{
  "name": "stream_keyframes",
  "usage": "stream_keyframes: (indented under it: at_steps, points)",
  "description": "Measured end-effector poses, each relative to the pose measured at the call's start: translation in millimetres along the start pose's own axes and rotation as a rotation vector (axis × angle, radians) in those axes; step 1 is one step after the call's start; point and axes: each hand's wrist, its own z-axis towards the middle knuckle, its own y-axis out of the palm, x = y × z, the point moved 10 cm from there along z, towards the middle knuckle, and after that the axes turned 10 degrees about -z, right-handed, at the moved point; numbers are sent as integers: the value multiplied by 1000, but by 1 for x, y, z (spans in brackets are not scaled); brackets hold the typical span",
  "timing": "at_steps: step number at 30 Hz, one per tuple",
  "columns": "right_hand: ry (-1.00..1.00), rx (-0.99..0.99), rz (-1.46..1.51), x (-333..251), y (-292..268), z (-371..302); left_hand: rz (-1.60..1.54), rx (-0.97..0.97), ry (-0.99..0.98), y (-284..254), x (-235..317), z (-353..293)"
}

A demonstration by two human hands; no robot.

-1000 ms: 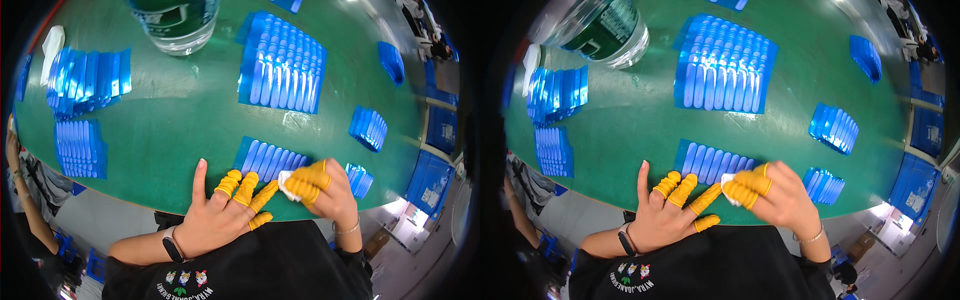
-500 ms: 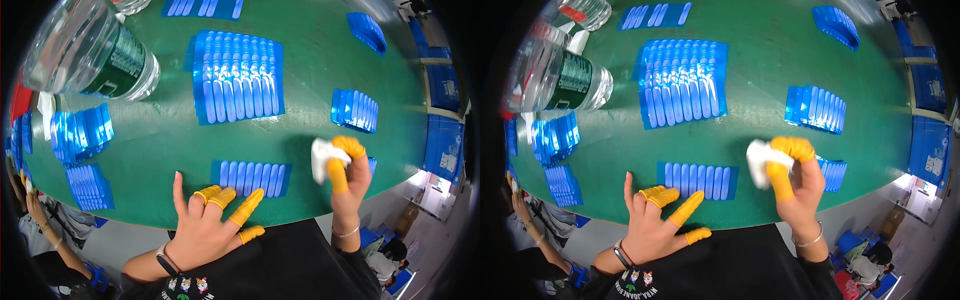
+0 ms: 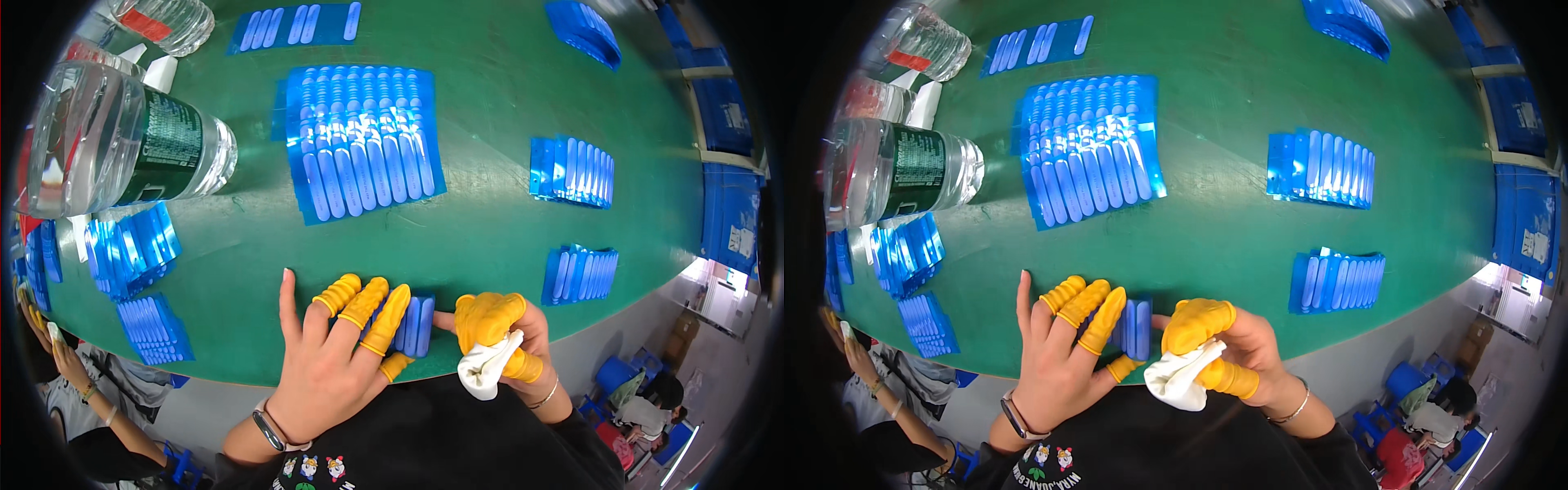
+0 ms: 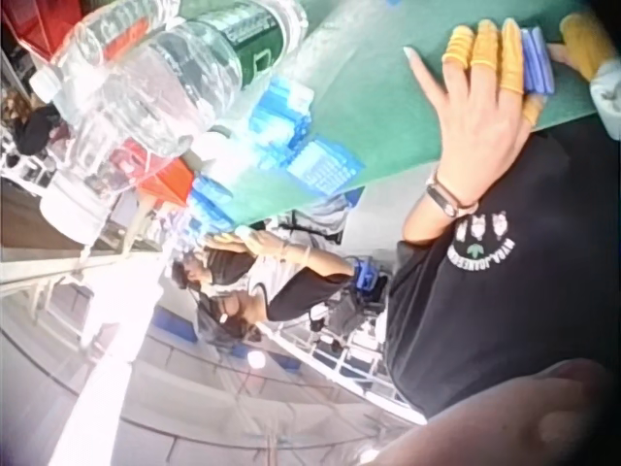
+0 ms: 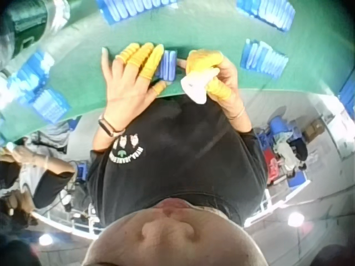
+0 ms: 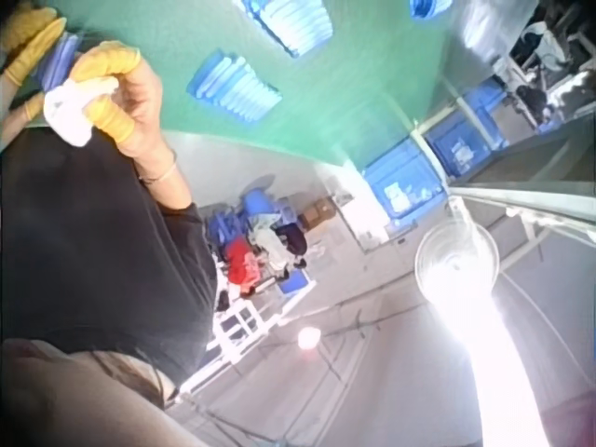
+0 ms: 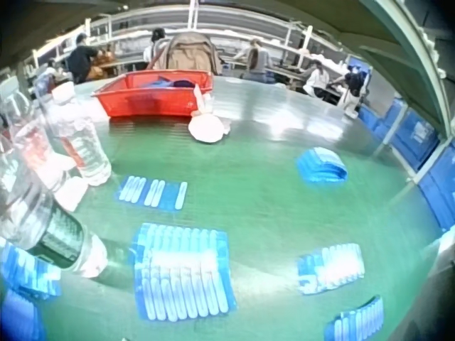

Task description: The person wipes blue plastic strips on a table using a white cloth, briefly holds a black cylindrical object, and resumes wiping the plastic strips with the cloth.

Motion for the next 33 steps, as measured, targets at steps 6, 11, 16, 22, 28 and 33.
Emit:
stream_keyframes:
  at_steps: [6, 11, 16, 22, 28, 33]
  points:
    - [-143, -116, -17, -5, 21, 11, -111, 44, -62, -3, -1, -1]
    - [-180, -110, -12, -2, 21, 10, -183, 94, -79, -10, -7, -9]
    - [-169, -17, 87, 8, 15, 15, -177, 67, -68, -9, -8, -9]
    - [-166, 89, -21, -4, 14, 28, -220, 142, -84, -15, -9, -10]
    - [-212, 186, -514, -51, -14, 42, -197, 164, -63, -17, -6, -3]
    - [-182, 360, -598, -75, -62, 35, -170, 160, -2, -16, -1, 11]
